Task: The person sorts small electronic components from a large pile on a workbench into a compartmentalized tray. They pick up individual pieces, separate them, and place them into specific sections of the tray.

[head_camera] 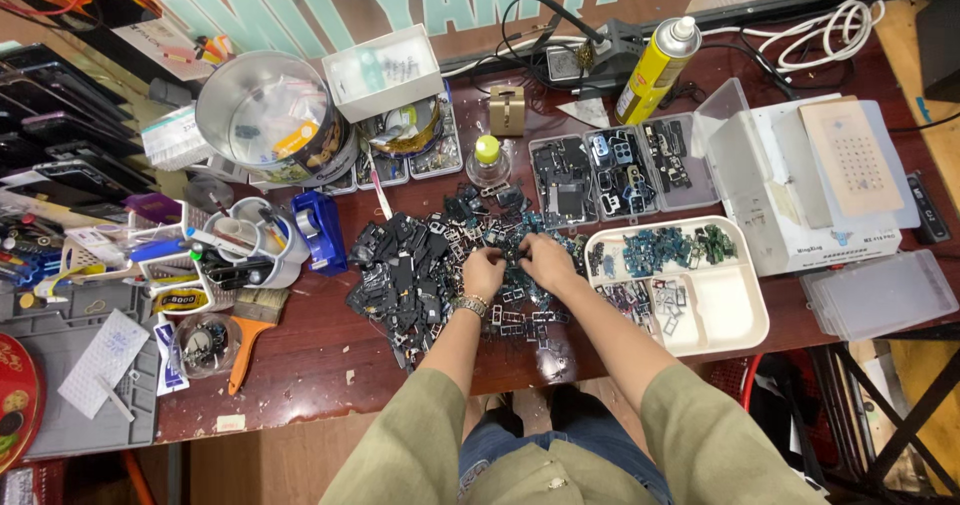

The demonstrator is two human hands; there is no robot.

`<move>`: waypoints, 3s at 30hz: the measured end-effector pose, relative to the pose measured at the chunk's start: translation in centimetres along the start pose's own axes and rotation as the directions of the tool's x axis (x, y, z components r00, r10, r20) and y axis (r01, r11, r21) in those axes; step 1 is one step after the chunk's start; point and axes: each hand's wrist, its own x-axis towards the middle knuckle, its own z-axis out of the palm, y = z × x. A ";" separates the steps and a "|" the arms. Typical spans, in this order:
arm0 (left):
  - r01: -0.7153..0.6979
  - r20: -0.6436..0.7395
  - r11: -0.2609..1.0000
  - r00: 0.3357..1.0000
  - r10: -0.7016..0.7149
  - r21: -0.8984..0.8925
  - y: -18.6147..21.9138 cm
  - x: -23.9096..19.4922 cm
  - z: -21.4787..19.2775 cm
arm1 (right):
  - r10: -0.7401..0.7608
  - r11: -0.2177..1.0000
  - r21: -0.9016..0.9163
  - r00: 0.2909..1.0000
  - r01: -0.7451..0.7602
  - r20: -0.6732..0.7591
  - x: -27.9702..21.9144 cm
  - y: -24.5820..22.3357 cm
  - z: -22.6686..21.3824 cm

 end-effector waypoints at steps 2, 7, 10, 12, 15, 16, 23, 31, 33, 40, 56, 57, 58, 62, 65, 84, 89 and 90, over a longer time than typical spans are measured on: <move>0.071 0.009 0.996 0.997 -0.071 -0.045 -0.8 0.2 0.9 | 0.025 1.000 0.010 1.000 -0.025 0.011 0.4 -0.1 1.2; 0.285 0.182 0.912 0.954 -0.239 -0.296 -1.5 0.9 1.4 | -0.013 0.994 0.111 1.000 0.012 0.011 2.0 1.4 3.0; 0.313 0.293 0.822 0.937 -0.187 -0.476 -0.8 1.4 1.5 | 0.005 0.979 0.204 1.000 -0.007 0.013 2.8 2.5 3.7; 0.304 0.247 0.836 0.946 -0.210 -0.457 -0.2 1.6 1.4 | -0.009 0.979 0.205 1.000 0.013 -0.019 3.2 3.1 3.6; 0.151 0.034 0.951 0.989 -0.147 -0.271 0.3 1.8 0.4 | 0.034 0.982 0.188 0.998 -0.023 -0.055 2.7 3.2 2.4; 0.081 -0.055 0.983 0.994 -0.091 -0.168 0.5 1.9 -0.1 | 0.058 0.983 0.179 0.996 -0.045 -0.067 2.5 3.0 1.7; 0.108 0.010 0.987 0.994 -0.107 -0.118 1.0 0.9 -1.3 | -0.103 0.993 -0.066 0.993 0.099 -0.064 0.0 -1.3 -0.2; 0.272 0.142 0.922 0.960 -0.240 -0.274 1.9 0.2 -2.4 | 0.090 0.961 0.254 0.993 -0.106 0.077 2.0 1.2 0.7; 0.338 0.309 0.780 0.931 -0.195 -0.526 2.4 0.4 -2.1 | 0.125 0.844 0.506 0.982 -0.180 0.142 2.4 2.0 0.7; 0.457 0.461 0.503 0.878 -0.126 -0.733 4.2 0.7 -1.8 | 0.030 0.649 0.754 0.994 -0.102 0.109 1.9 2.7 -1.7; 0.347 0.469 0.715 0.883 -0.031 -0.606 10.2 -0.7 3.0 | 0.038 0.580 0.813 0.994 0.059 -0.100 -3.6 7.0 -5.4; 0.299 0.441 0.754 0.897 -0.014 -0.584 11.2 -1.2 3.5 | 0.016 0.611 0.787 0.992 0.089 -0.125 -4.0 8.0 -5.7; 0.249 0.414 0.790 0.910 0.006 -0.560 12.0 -1.7 4.0 | -0.008 0.641 0.758 0.989 0.119 -0.149 -4.2 8.8 -6.0; 0.100 0.366 0.843 0.923 0.121 -0.529 14.5 -3.4 5.6 | 0.113 0.570 0.815 0.972 0.108 -0.208 -4.7 11.6 -7.5; 0.084 0.352 0.816 0.924 0.152 -0.571 14.9 -3.9 6.4 | 0.249 0.537 0.841 0.940 0.064 -0.231 -4.5 12.6 -7.9; 0.364 0.625 0.841 0.779 -0.039 -0.401 12.2 -5.4 10.2 | 0.179 0.787 0.536 0.945 -0.306 0.275 -8.9 17.1 -10.3; 0.353 0.559 0.846 0.825 -0.080 -0.400 10.3 -5.1 9.0 | 0.231 0.913 0.357 0.972 -0.200 -0.049 -9.9 16.2 -9.1; 0.339 0.535 0.853 0.840 -0.084 -0.398 9.8 -5.0 8.5 | 0.204 0.929 0.340 0.969 -0.145 -0.143 -9.4 15.6 -8.8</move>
